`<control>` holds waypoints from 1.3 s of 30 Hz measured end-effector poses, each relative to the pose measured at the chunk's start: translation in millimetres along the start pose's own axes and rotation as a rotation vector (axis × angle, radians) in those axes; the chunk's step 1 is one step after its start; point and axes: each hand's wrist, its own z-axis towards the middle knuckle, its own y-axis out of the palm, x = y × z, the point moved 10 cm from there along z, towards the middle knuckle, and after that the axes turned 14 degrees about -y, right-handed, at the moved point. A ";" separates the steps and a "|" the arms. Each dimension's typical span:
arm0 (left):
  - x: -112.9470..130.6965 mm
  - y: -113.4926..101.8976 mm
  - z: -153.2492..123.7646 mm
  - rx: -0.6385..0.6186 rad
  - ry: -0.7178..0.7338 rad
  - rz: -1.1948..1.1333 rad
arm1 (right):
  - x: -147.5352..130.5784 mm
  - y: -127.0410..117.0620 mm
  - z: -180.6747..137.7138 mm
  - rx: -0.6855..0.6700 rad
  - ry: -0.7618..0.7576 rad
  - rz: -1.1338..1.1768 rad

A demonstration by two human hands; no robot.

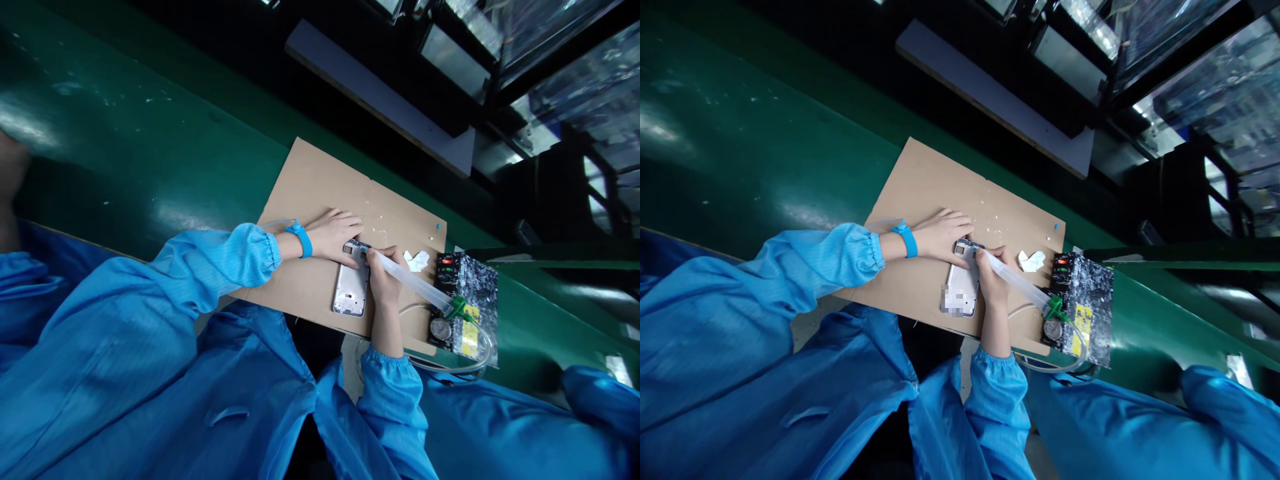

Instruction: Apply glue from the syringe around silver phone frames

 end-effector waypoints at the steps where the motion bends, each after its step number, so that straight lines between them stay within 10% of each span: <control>1: -0.2 0.4 0.0 0.002 0.002 0.005 | -0.5 -0.1 0.0 0.003 0.003 0.000; 39: -1.0 2.9 0.4 0.025 0.026 0.013 | 2.6 -1.5 -0.2 0.020 -0.003 0.033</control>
